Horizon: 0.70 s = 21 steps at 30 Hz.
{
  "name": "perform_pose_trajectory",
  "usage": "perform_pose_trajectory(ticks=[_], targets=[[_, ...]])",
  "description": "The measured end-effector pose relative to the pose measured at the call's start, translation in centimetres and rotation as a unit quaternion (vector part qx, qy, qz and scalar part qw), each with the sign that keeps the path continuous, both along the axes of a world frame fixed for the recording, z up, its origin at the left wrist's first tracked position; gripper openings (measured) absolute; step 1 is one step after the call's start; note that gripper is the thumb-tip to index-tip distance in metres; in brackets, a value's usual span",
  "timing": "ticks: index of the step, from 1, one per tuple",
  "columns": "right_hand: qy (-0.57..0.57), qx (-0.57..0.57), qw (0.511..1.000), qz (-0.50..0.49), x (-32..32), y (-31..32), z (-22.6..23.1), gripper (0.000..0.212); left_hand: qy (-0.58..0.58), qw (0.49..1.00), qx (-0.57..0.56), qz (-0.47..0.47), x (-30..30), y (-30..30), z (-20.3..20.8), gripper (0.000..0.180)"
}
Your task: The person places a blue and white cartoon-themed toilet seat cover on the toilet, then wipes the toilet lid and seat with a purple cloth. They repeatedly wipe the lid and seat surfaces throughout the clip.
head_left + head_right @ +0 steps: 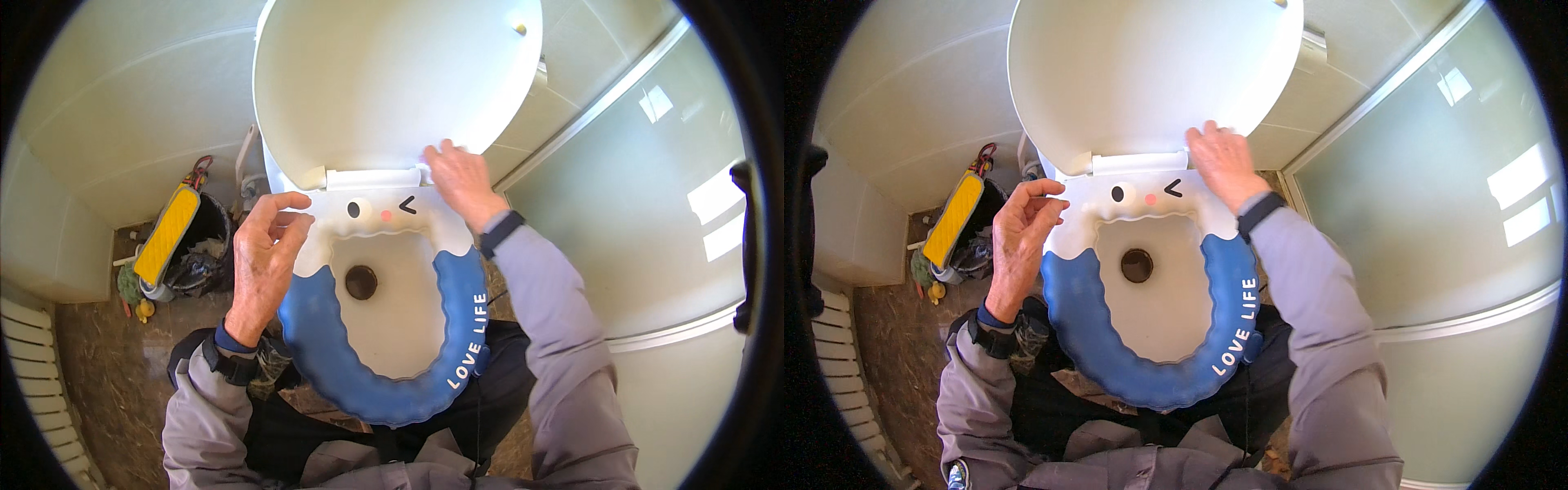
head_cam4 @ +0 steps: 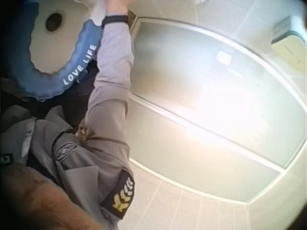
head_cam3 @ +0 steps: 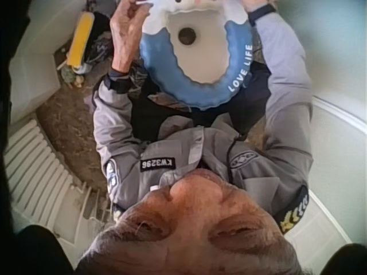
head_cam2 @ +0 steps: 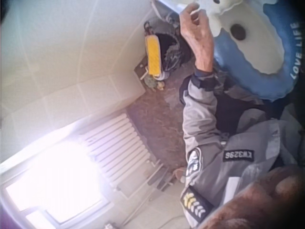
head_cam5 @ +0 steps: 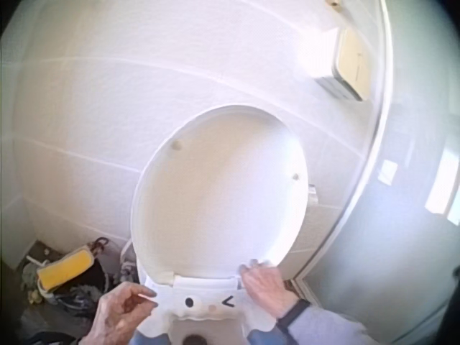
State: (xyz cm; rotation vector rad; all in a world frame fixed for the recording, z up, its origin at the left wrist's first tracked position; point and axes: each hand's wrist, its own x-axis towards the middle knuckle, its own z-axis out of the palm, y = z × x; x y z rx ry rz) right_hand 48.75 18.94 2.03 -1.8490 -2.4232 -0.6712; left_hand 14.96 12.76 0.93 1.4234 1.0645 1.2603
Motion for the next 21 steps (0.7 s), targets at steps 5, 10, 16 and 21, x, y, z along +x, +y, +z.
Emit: perform_pose_trajectory(ticks=[5, 10, 16, 21], targets=[[-0.017, -0.007, 1.000, -0.008, -0.8, 0.2, -2.5, 0.013, 0.023, 1.000, -0.001, 0.000, 0.1, -0.1, -0.2, 0.019], [-0.040, -0.158, 0.986, -0.041, 1.9, -1.5, 0.2, 0.014, 0.004, 1.000, -0.003, -0.004, 0.4, -0.1, -0.2, 0.019], [0.038, -0.065, 0.996, 0.051, 0.4, -1.9, -1.7, 0.018, -0.008, 0.999, -0.013, -0.036, 1.3, -0.1, 0.3, 0.019], [0.005, -0.129, 0.990, -0.050, 3.5, -3.7, -1.7, 0.014, 0.016, 0.999, -0.014, -0.028, 1.0, 0.1, 0.3, 0.018]])
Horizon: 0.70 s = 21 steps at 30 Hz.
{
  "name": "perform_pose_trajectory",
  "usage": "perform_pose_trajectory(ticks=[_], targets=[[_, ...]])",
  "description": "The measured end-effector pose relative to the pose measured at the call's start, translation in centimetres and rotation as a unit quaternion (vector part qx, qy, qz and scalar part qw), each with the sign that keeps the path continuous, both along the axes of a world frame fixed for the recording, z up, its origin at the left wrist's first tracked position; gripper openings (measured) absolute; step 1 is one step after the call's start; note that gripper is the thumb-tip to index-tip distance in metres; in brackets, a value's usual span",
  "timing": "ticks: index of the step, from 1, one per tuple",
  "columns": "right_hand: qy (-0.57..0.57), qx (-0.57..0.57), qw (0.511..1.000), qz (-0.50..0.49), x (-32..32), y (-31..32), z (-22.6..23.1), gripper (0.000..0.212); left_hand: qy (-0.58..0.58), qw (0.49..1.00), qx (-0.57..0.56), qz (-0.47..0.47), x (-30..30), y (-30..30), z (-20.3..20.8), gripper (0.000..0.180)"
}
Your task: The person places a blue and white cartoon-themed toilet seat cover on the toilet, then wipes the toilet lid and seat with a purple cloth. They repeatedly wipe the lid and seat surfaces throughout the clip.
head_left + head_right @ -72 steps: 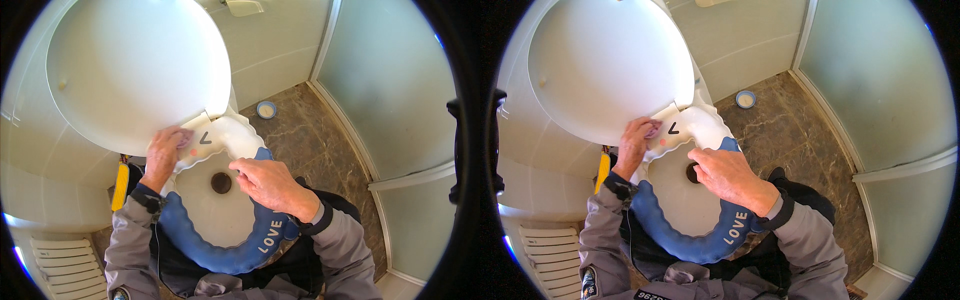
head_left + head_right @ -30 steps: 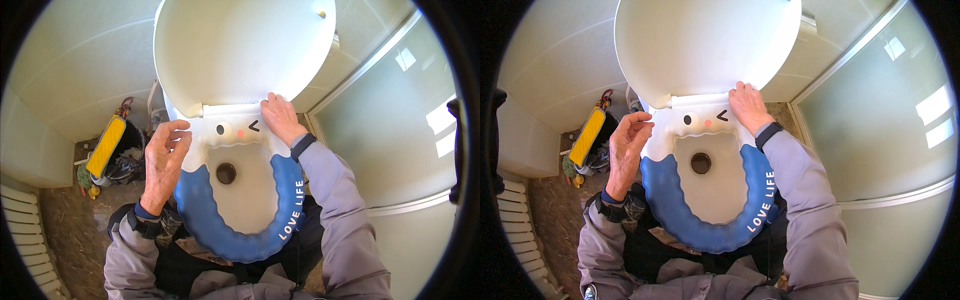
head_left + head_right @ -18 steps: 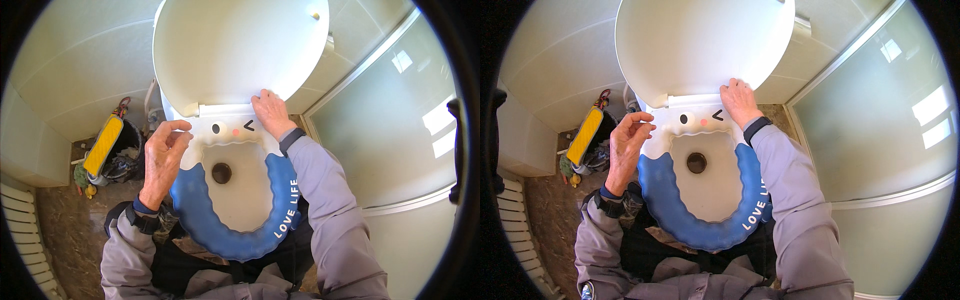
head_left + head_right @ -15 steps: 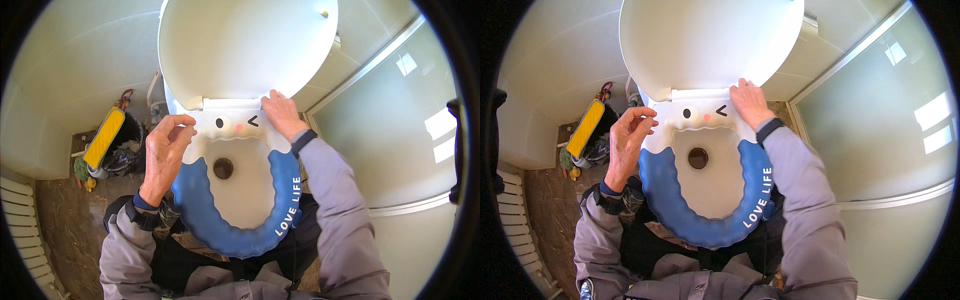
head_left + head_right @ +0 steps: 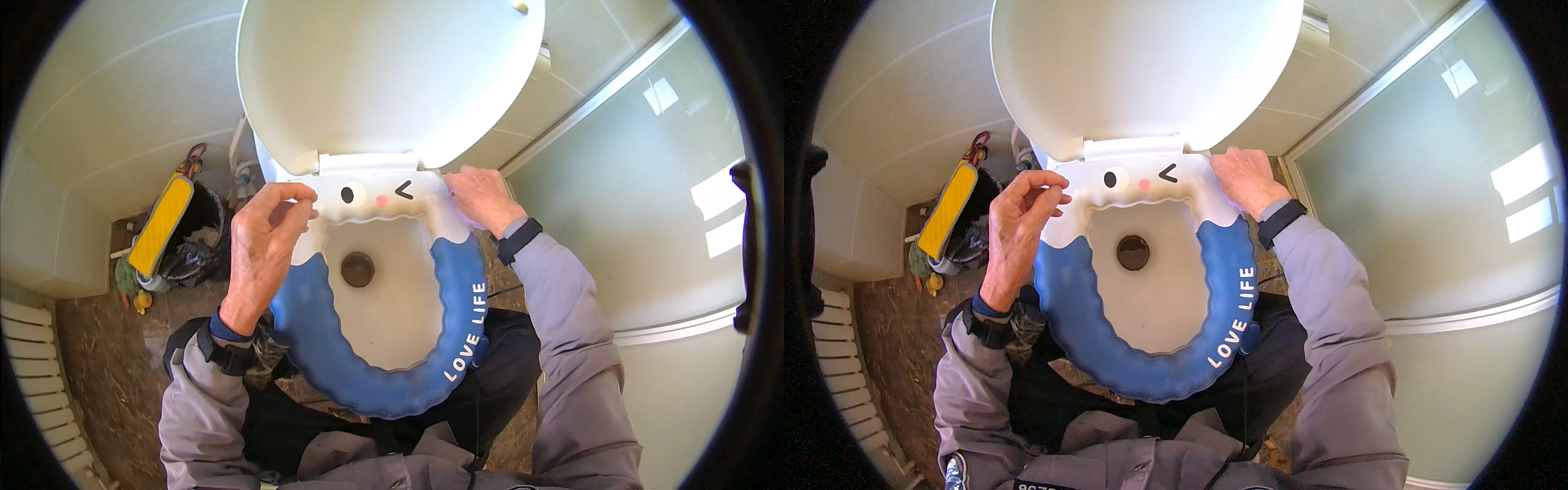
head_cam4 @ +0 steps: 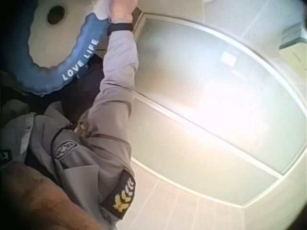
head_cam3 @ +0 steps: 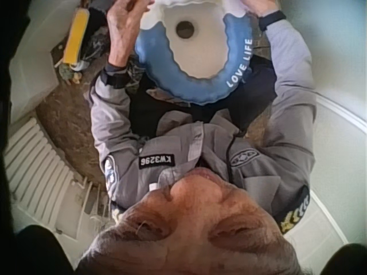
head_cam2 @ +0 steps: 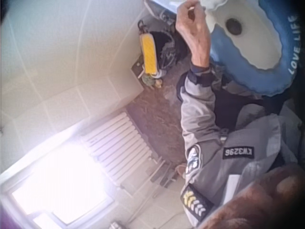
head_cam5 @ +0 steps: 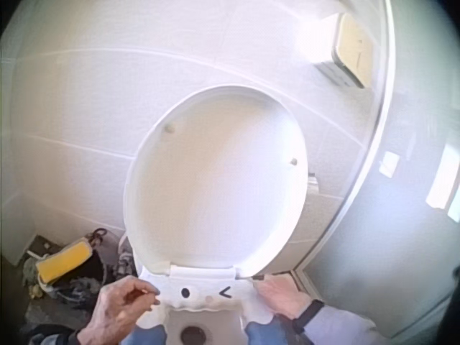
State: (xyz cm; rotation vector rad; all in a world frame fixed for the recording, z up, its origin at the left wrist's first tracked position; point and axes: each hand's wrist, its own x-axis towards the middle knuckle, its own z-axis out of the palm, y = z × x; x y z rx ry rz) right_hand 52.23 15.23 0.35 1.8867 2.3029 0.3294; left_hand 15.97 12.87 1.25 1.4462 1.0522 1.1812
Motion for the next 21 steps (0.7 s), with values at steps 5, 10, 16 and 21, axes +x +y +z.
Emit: perform_pose_trajectory(ticks=[5, 10, 16, 21], targets=[[0.071, 0.146, 0.981, 0.106, -0.8, 1.3, 1.0, 0.009, -0.024, 1.000, -0.008, -0.017, 1.0, 0.1, -0.4, 0.017], [0.014, 0.169, 0.981, 0.095, -4.0, 4.8, -0.4, 0.010, -0.022, 1.000, -0.010, -0.015, 1.2, 0.4, -0.6, 0.017], [-0.044, 0.032, 0.997, 0.048, -2.4, 3.1, 0.5, 0.012, -0.014, 1.000, -0.019, 0.001, 0.0, 0.2, -0.6, 0.018], [0.039, 0.102, 0.990, 0.093, -4.6, 4.8, 1.7, 0.024, -0.022, 1.000, -0.015, -0.003, -0.2, 0.1, -0.5, 0.017]])
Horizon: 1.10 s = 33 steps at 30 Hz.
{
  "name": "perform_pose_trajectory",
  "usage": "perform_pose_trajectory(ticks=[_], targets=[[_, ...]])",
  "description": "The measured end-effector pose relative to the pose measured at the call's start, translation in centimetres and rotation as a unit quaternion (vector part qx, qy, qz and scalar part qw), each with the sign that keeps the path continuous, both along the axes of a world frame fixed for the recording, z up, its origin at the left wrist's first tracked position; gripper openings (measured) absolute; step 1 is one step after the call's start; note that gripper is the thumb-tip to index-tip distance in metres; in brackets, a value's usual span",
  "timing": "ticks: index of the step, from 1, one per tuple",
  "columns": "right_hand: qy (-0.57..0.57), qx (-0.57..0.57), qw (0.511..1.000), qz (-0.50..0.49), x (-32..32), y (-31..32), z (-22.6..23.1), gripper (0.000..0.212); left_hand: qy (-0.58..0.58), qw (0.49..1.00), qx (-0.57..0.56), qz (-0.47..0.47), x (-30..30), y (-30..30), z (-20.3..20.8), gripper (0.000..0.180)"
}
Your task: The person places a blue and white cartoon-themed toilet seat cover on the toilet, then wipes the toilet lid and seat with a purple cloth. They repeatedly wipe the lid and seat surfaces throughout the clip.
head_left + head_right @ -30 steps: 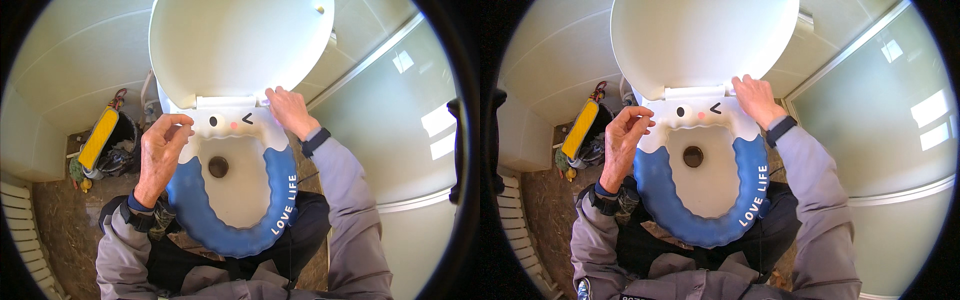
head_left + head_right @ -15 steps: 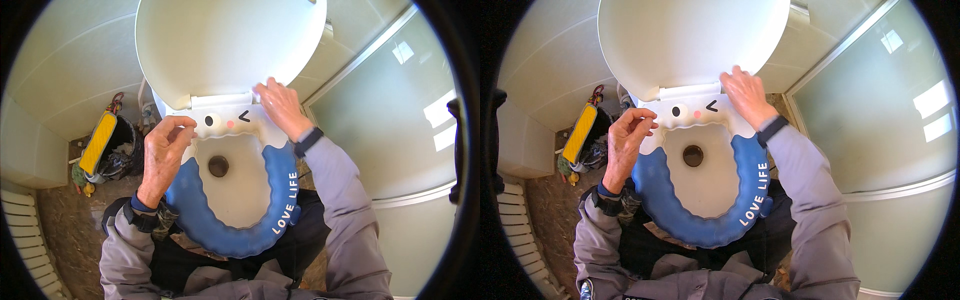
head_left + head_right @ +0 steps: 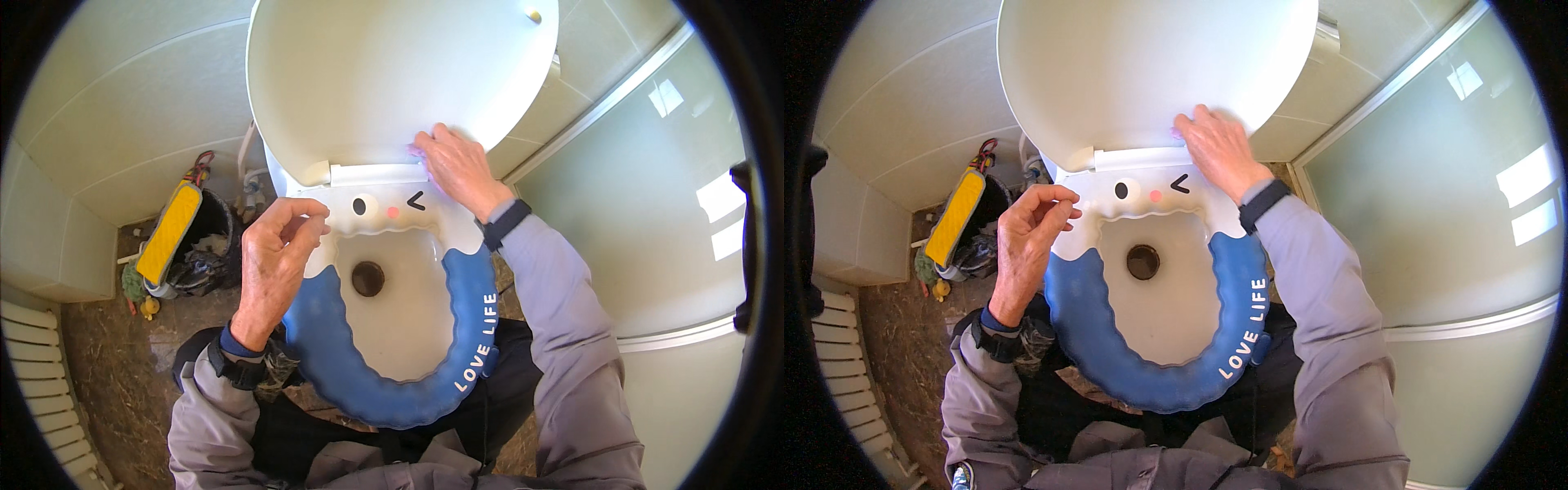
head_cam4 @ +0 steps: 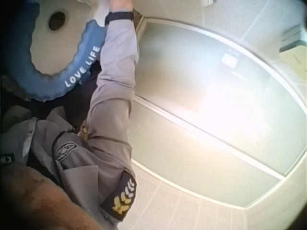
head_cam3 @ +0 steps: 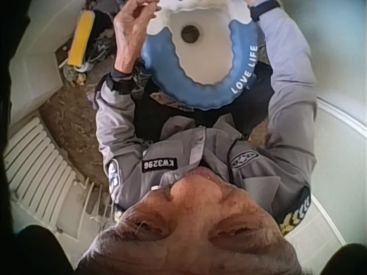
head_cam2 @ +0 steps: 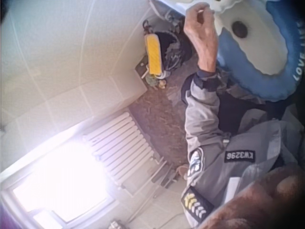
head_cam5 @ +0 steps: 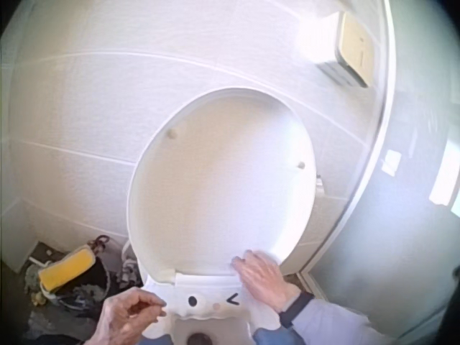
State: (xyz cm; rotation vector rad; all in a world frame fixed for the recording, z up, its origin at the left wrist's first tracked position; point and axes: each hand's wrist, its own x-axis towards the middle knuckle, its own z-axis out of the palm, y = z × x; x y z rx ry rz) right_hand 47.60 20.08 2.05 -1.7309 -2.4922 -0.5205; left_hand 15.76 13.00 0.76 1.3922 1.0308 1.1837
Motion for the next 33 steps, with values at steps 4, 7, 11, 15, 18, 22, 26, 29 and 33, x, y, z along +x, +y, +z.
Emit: perform_pose_trajectory(ticks=[4, 7, 11, 15, 18, 22, 26, 29, 33], targets=[[0.015, -0.004, 0.999, 0.031, -0.8, -0.2, -0.9, 0.034, -0.003, 1.000, 0.007, 0.010, -0.2, 0.0, 0.2, 0.017], [-0.004, 0.000, 1.000, 0.024, 0.3, -0.9, -2.1, 0.045, 0.002, 1.000, 0.011, 0.014, -0.4, -0.2, 0.1, 0.017], [-0.027, -0.014, 0.999, 0.015, 1.6, -0.1, -2.1, 0.033, -0.008, 1.000, 0.005, -0.002, 0.1, -0.2, 0.0, 0.017], [-0.056, -0.125, 0.987, -0.085, 1.4, 1.6, 0.0, 0.018, 0.012, 1.000, 0.013, 0.008, -0.6, 0.0, 0.0, 0.017], [0.048, -0.129, 0.990, -0.044, 0.3, 2.2, 0.7, 0.018, -0.019, 0.999, 0.018, 0.022, -1.0, -0.3, 0.0, 0.016], [0.120, -0.071, 0.988, 0.060, -2.5, 1.8, -1.1, 0.023, -0.015, 1.000, 0.004, 0.022, -1.7, -0.6, 0.4, 0.015], [0.179, -0.041, 0.978, -0.101, -2.4, 0.9, -1.7, 0.022, -0.037, 0.999, 0.030, 0.024, -2.7, -1.2, 0.9, 0.015], [0.081, -0.020, 0.989, -0.126, -2.1, 1.4, -1.2, 0.018, -0.019, 1.000, 0.014, 0.001, -3.8, -1.4, 1.1, 0.013], [0.041, -0.020, 0.996, -0.081, -5.9, 3.6, -2.3, 0.021, -0.035, 0.999, 0.017, -0.002, -4.7, -1.2, 1.1, 0.013]])
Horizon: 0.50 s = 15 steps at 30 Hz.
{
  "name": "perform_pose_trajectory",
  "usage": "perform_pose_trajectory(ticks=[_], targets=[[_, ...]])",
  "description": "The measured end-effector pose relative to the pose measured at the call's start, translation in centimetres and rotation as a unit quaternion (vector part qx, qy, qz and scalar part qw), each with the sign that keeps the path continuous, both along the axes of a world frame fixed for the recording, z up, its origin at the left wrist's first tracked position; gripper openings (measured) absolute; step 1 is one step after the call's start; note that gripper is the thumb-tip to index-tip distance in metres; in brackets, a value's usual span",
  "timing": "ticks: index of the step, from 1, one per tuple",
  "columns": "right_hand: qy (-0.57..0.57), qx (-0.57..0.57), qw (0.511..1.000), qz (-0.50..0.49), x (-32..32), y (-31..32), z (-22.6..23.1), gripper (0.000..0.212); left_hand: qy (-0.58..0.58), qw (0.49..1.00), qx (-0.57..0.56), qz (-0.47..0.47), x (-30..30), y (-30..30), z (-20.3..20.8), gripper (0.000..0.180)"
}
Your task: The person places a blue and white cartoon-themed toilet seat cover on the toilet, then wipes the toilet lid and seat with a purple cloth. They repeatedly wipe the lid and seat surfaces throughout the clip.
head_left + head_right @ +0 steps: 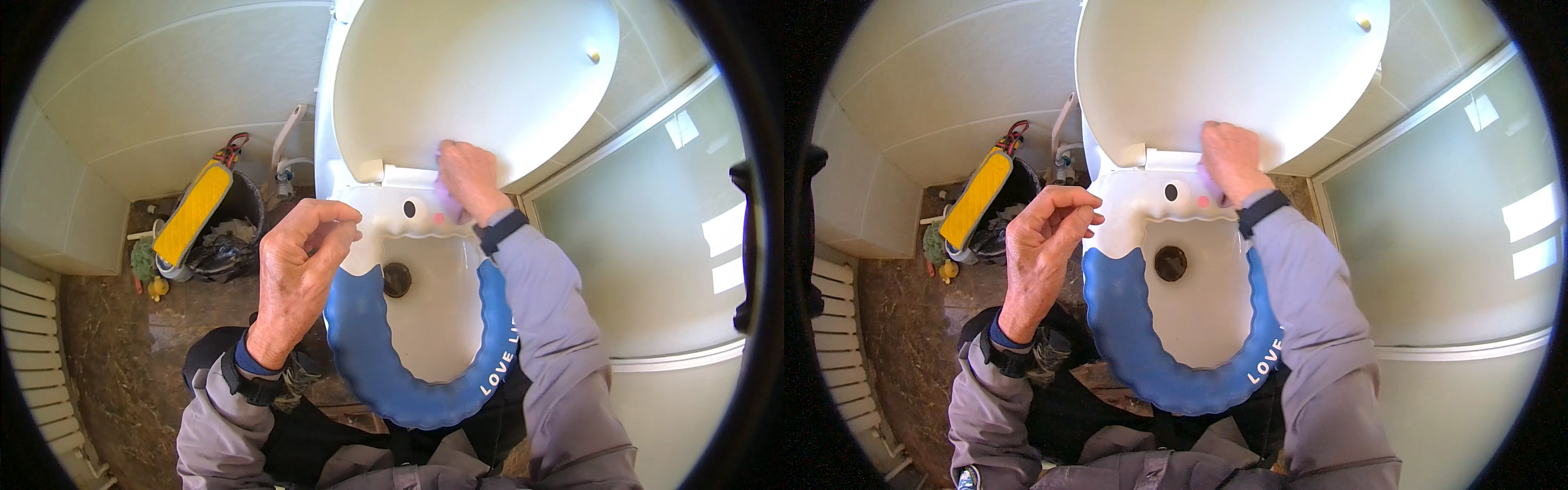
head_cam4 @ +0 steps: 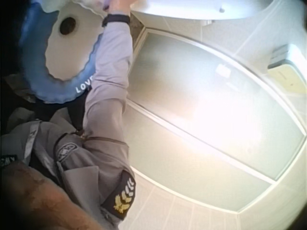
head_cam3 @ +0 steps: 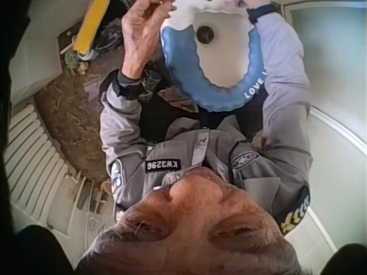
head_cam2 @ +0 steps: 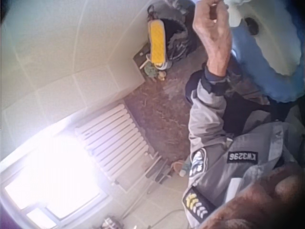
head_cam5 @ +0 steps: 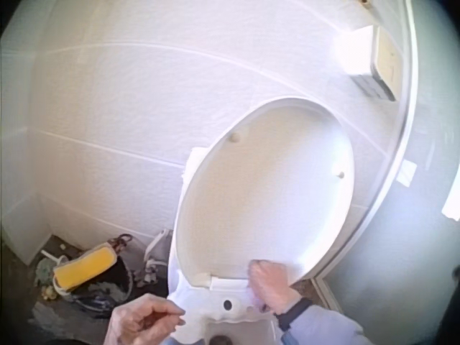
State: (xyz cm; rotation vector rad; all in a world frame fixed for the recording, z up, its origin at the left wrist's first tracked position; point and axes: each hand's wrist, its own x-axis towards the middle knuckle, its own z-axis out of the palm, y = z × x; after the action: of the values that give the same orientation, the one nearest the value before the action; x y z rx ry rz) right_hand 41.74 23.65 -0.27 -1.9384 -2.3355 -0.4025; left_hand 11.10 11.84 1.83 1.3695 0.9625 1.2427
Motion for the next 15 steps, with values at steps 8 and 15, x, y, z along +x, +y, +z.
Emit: perform_pose_trajectory(ticks=[8, 15], targets=[[0.134, -0.018, 0.987, 0.082, -3.2, -1.8, 0.4, 0.021, -0.015, 1.000, -0.014, -0.004, -0.6, -0.6, 0.2, 0.013], [-0.047, 0.038, 0.996, -0.065, 3.5, -1.4, 0.3, 0.018, -0.030, 0.999, 0.014, -0.002, -1.4, -0.7, 0.4, 0.014]])
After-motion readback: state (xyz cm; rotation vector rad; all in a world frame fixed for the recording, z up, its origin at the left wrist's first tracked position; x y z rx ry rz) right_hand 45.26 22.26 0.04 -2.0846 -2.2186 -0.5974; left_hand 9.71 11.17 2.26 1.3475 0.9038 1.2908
